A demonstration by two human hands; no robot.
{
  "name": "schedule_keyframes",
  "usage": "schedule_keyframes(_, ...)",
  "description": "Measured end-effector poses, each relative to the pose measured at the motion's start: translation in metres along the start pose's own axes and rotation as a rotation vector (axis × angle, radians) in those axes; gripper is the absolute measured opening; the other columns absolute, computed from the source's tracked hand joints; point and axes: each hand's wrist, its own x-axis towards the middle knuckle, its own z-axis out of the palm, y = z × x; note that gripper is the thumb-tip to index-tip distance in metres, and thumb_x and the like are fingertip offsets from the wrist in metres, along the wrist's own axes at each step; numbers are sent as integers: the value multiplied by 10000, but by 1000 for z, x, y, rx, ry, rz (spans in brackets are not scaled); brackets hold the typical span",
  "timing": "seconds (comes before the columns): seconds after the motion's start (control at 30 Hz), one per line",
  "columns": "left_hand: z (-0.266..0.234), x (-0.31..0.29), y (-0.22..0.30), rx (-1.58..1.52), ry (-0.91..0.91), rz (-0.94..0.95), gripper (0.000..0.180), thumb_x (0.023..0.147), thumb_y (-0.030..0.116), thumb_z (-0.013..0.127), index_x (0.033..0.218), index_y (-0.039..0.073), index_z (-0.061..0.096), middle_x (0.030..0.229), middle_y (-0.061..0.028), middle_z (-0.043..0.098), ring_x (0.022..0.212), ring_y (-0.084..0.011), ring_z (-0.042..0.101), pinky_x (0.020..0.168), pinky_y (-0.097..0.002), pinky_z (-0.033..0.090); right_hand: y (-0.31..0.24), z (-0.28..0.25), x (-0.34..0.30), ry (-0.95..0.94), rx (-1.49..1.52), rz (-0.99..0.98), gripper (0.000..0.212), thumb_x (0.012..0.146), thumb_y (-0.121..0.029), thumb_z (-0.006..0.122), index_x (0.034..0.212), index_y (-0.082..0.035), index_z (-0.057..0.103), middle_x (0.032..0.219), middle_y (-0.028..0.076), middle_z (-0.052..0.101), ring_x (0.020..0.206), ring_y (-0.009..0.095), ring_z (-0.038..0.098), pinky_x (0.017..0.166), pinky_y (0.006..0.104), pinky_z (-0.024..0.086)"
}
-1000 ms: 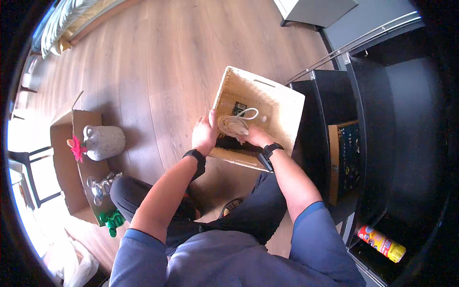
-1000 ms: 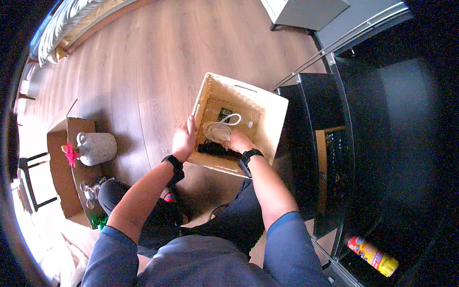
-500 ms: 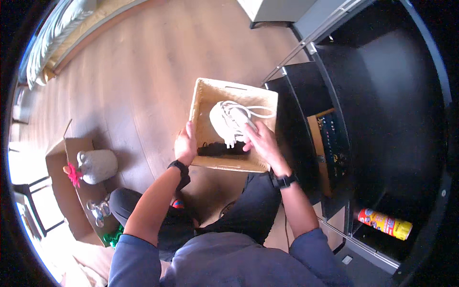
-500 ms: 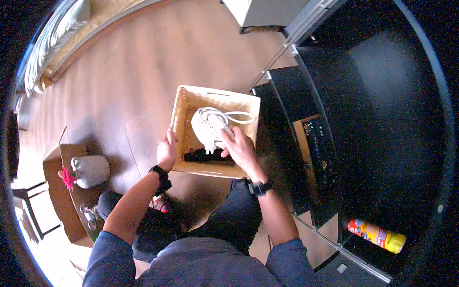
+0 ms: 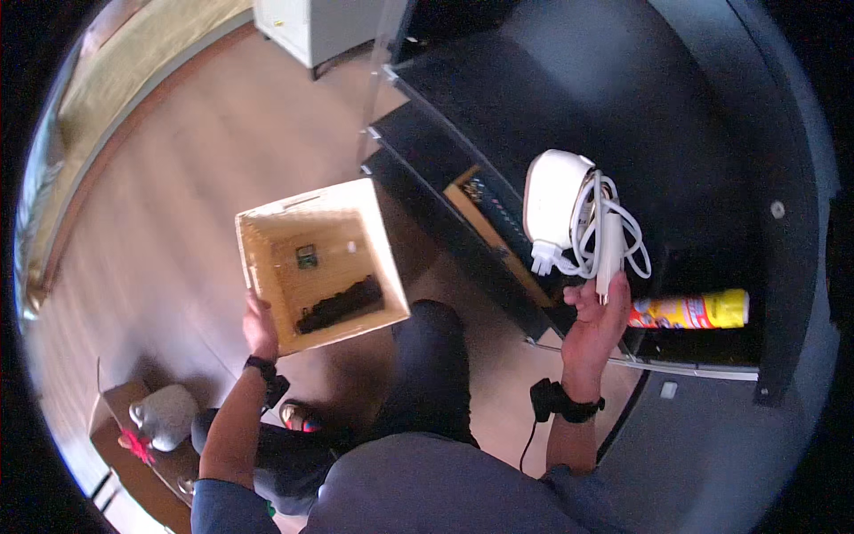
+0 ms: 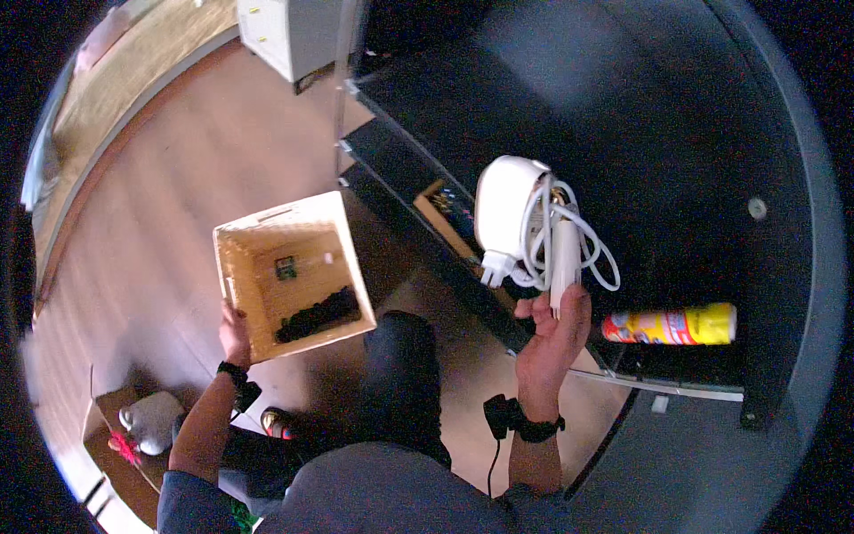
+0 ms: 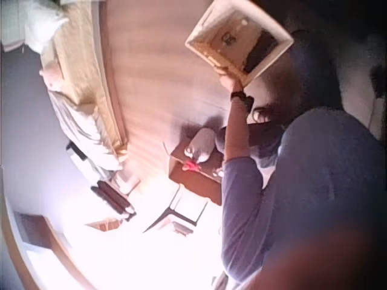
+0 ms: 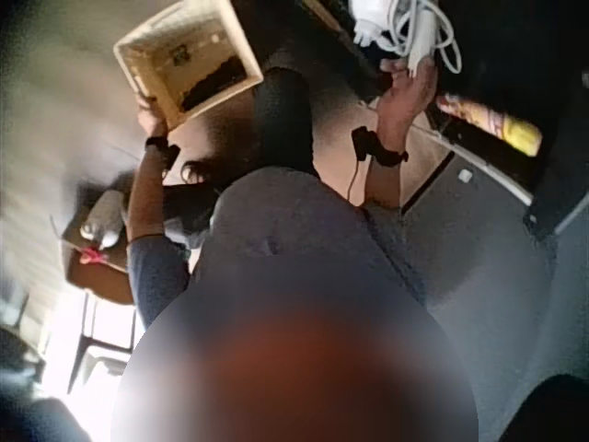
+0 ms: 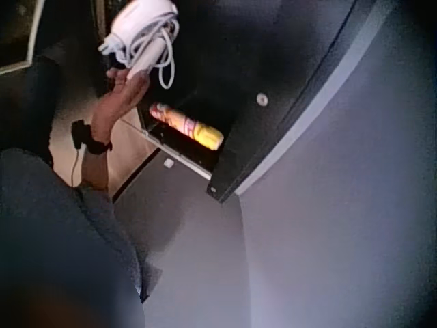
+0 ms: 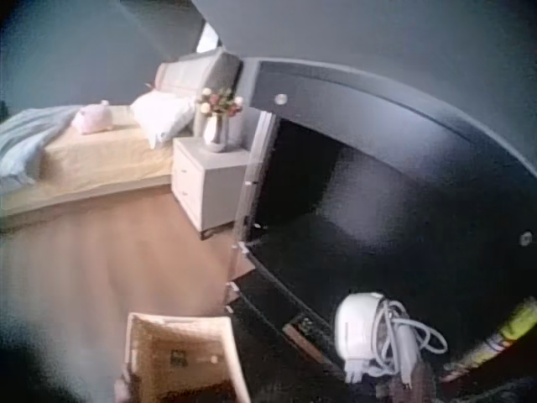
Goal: Tidying a room by arranging items in a cabinet and on furniture.
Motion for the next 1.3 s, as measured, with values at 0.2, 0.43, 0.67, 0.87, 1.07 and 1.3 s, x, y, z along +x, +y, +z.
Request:
schedule_keyframes(0.2, 2, 2, -2, -51, 6, 54, 745, 916, 692, 309, 819, 16, 606, 738, -94, 572, 715, -228, 535, 703, -362, 456, 19, -55, 30, 313, -39, -21, 333, 924, -410, 589, 999, -93, 519, 728, 9, 566, 658, 141, 590, 657, 308, 512)
schedule_keyframes(0.43, 2, 1, 0, -7, -21, 48, 778, 914, 703, 283, 809, 1, 601, 739, -108, 571, 713, -234, 532, 698, -364, 453, 13, -67, 42, 412, -21, 20, 327, 932, -429, 571, 1020, -117, 528, 784, -14, 574, 754, 134, 600, 712, 303, 470)
schedule_keyframes(0.67, 1, 6, -9, -22, -20, 58, 759, 929, 676, 278, 830, 0, 607, 750, -108, 579, 721, -237, 541, 710, -368, 447, 11, -54, 56, 368, -12, 6, 340, 943, -423, 549, 1128, -142, 502, 809, -9, 562, 777, 142, 603, 702, 292, 475)
schedule_keyframes(0.87, -1, -7, 9, -16, -7, 44, 770, 915, 702, 287, 843, 3, 602, 772, -116, 573, 755, -234, 539, 741, -360, 444, 4, -44, 64, 313, -77, -55, 466, 954, -378, 545, 1363, -198, 414, 751, -7, 501, 632, 102, 531, 621, 244, 455)
schedule_keyframes(1.07, 3, 3, -2, -6, -15, 47, 762, 914, 700, 296, 832, 8, 603, 781, -112, 579, 761, -238, 542, 751, -367, 444, -1, -43, 65, 299, -104, -58, 450, 951, -386, 553, 1329, -163, 454, 778, -23, 488, 652, 69, 486, 627, 237, 448)
schedule_keyframes(1.3, 5, 4, -9, -39, 19, 83, 767, 906, 710, 306, 789, 12, 600, 765, -105, 576, 744, -227, 537, 726, -361, 444, -2, -58, 43, 371, -14, -67, 447, 943, -381, 571, 1310, -151, 465, 794, -18, 474, 688, 76, 476, 666, 242, 459)
